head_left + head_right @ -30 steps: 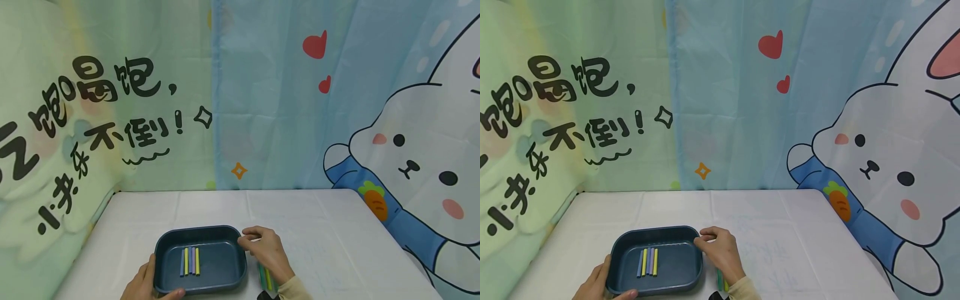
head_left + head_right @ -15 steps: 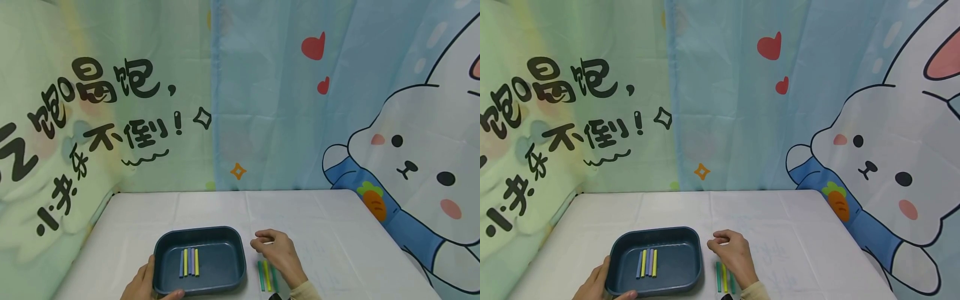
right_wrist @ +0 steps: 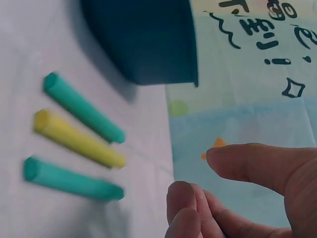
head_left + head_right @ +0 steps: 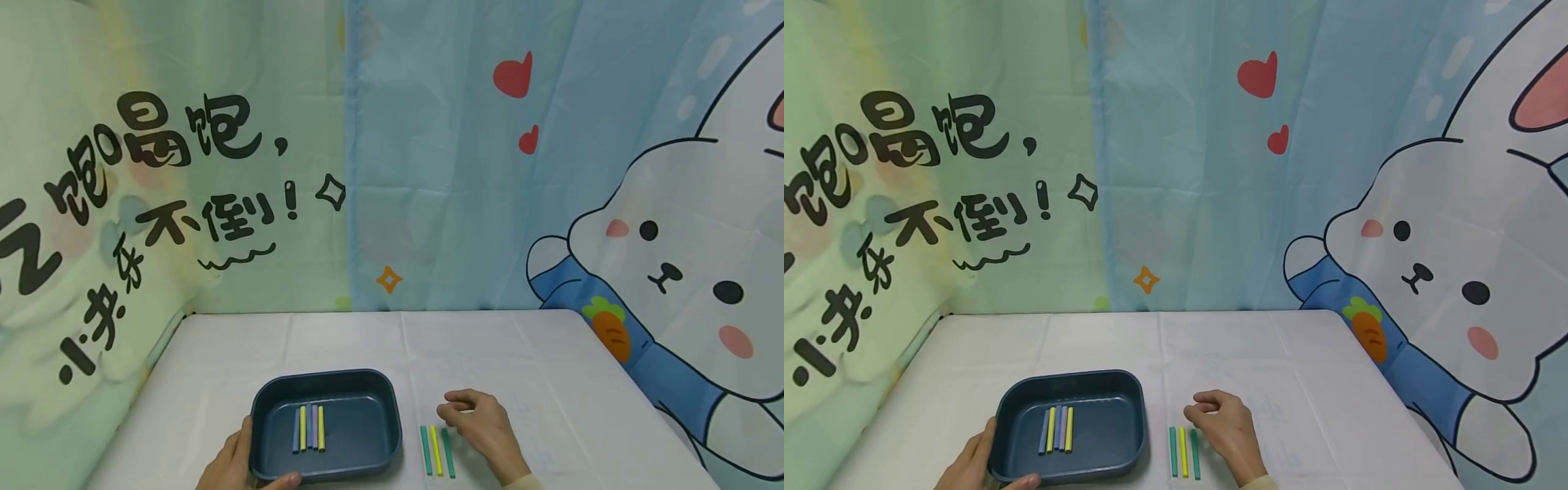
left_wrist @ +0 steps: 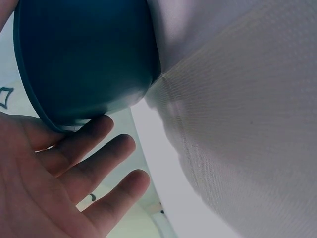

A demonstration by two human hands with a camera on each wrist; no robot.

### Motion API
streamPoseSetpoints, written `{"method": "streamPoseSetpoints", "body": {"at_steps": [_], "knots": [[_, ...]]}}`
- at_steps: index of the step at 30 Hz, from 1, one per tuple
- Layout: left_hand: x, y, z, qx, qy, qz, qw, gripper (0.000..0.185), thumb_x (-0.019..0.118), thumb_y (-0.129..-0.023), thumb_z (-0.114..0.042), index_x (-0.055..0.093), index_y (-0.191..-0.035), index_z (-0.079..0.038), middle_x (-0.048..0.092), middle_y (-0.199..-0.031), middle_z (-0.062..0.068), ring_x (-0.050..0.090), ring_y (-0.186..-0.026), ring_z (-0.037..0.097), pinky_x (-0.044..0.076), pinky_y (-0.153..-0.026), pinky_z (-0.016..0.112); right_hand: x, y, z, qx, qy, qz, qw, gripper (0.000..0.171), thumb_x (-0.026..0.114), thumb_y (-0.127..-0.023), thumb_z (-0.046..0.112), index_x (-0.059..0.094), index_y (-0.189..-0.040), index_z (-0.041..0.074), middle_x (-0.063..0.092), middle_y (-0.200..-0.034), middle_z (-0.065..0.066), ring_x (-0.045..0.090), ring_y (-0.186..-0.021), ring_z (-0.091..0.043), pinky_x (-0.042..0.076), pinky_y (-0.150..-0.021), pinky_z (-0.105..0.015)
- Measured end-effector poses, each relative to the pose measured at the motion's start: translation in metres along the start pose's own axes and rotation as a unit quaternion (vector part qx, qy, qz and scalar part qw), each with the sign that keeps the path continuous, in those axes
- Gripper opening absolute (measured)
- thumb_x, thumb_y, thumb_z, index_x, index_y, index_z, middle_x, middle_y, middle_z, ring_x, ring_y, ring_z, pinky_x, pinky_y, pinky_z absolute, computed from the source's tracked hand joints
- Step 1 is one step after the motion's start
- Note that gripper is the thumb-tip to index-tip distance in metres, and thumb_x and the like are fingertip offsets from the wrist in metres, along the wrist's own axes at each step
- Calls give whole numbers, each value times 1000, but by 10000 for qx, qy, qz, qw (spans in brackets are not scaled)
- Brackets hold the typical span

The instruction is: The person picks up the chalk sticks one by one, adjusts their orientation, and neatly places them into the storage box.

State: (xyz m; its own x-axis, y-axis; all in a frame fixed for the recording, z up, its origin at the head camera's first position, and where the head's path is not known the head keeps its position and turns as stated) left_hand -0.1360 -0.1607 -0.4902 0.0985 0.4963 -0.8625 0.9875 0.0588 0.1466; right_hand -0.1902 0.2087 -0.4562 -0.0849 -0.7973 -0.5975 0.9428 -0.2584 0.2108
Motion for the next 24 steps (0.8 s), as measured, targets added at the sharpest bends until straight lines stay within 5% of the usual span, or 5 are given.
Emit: {"method": "streamPoseSetpoints", "body": {"at_steps": [14,24], "knots": [[-1,0,-1,4,-16,18,10000,146,69,-62,-89,22,-153,15,47,-137,38,59,-114,49,53,-90,62,1,-2,-23,236,389,220,9987,36,79,-84,25,73,-108,-1,71,-93,-4,63,-78,-17,56,-71,-37],[3,-1,5,112,-53,-144,9998,150,67,-59,-93,22,-154,14,49,-137,36,60,-113,46,54,-89,61,6,-3,-31,-122,514,276,9982,26,79,-83,19,73,-98,0,70,-83,-2,63,-71,-15,55,-68,-35]]}}
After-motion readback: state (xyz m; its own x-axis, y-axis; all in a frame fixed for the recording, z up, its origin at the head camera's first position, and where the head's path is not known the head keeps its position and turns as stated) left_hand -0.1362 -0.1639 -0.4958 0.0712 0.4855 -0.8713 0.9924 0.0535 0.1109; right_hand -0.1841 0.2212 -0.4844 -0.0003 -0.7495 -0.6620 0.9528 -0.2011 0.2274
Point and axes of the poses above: each hand's wrist, its own y-axis away from the middle knuckle, its own x-axis out of the palm, z = x × y, the point moved 1 cm from there along -y, towards the middle knuckle
